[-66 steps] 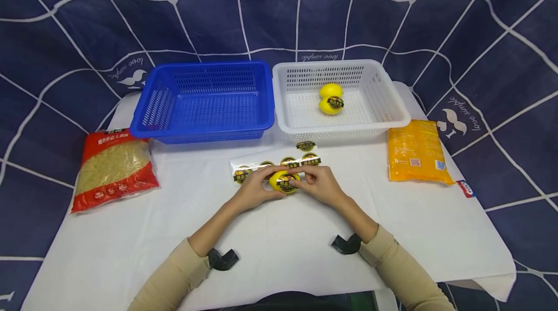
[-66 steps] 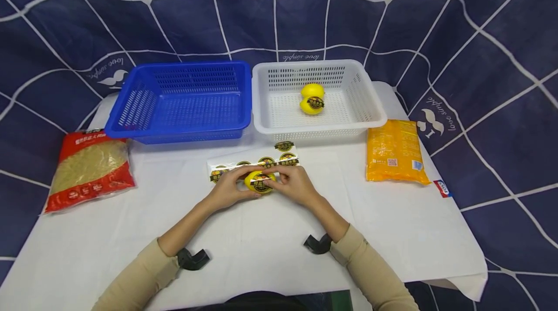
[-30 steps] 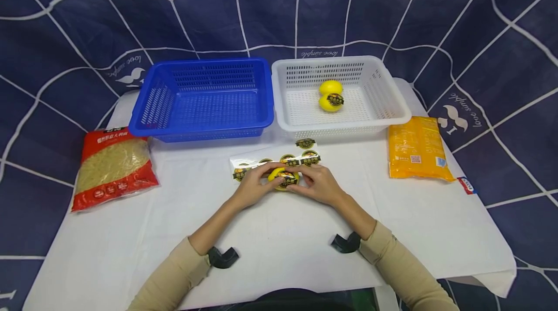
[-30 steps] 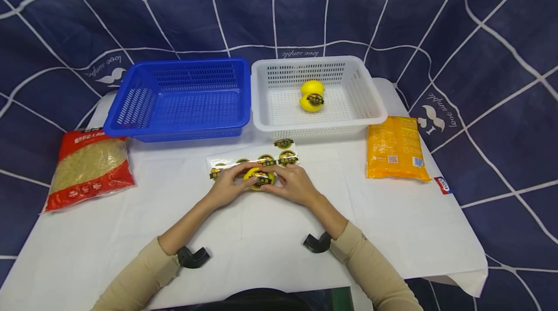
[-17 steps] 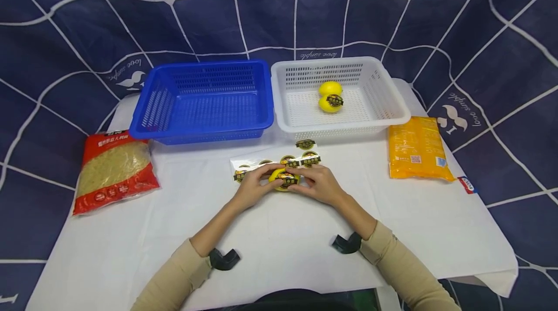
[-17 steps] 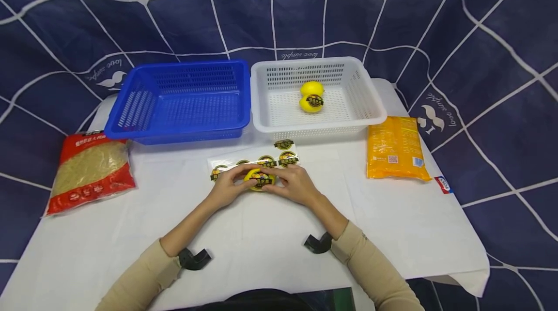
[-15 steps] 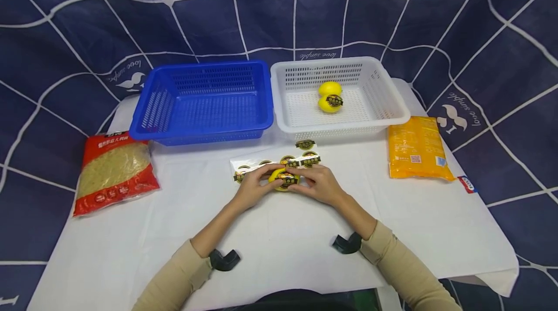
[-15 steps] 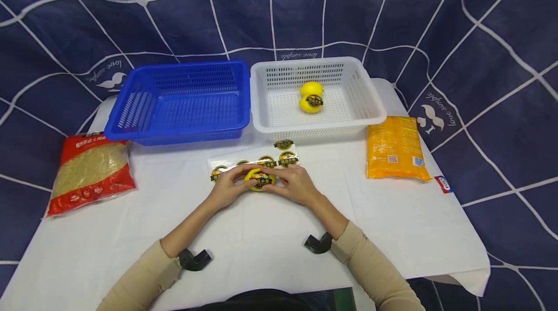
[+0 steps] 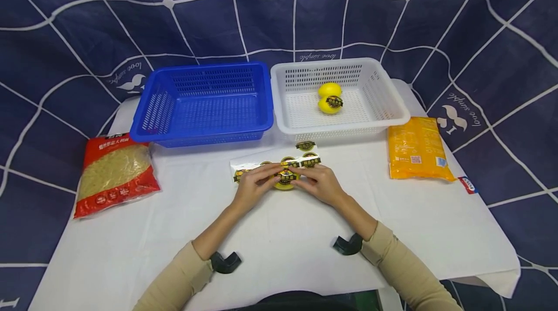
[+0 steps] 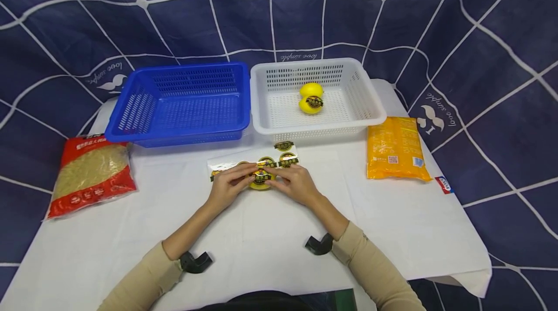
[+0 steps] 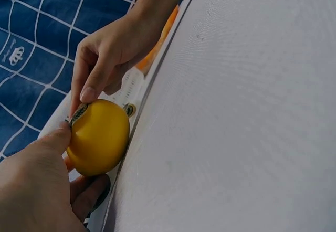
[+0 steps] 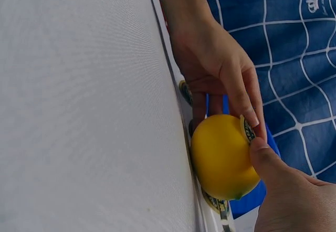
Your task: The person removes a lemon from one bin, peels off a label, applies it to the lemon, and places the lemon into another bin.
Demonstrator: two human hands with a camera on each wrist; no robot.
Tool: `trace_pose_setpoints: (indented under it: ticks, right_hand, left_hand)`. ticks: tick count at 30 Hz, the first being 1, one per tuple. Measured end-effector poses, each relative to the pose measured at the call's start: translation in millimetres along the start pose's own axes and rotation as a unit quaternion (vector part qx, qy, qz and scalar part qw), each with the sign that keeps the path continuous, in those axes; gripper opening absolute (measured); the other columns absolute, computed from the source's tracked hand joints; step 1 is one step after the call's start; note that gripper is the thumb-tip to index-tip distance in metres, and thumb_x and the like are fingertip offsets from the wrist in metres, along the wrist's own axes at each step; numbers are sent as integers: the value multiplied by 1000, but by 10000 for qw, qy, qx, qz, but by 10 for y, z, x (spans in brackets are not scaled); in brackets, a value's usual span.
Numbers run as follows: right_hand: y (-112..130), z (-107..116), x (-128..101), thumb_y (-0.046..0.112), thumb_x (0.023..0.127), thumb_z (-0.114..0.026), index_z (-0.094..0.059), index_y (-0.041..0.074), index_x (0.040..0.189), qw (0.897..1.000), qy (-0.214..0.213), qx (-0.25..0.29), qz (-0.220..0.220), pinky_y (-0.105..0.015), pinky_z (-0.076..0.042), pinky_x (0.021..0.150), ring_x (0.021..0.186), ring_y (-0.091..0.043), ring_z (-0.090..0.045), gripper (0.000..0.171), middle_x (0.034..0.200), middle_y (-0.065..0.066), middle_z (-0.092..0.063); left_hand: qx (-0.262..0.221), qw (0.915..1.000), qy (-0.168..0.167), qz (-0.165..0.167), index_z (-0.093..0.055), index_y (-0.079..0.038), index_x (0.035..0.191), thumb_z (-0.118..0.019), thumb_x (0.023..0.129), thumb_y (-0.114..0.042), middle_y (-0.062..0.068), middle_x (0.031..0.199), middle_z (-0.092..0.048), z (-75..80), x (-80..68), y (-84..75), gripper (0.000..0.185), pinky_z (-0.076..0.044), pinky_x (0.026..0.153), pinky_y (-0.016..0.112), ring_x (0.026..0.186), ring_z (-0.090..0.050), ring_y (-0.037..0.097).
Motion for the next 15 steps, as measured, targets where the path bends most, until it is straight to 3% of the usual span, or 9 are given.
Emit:
trace_pose_setpoints:
  ticks: [5,15]
  right_hand:
    - [2,3,-1,29,75,-76,-71,13,106,10000,-10,-62,-44,-19,-30,48,49,-3,-32,35,49,13,-41]
    - [13,11,1,24,77,-74,-71,11,107,10000,-8,-49,-56,-20,-30,48,49,-3,-31,32,49,12,-42]
  left_hand:
    - [152,9998,83,3,-67,-5,111,-72,81,-16,5,118,-62,-1,-13,24,33,-47,92,27,109,-58,21]
    - [315,9993,186,-2,-65,-5,114,-72,81,-18,6,120,-61,-10,-22,20,37,-46,93,26,110,-57,21]
Point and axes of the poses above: each hand's wrist, its own x-axis towards the middle knuckle, its own z-axis out of the back of the hand, y = z × x, the point moved 3 cm from there along x, towards the middle knuckle
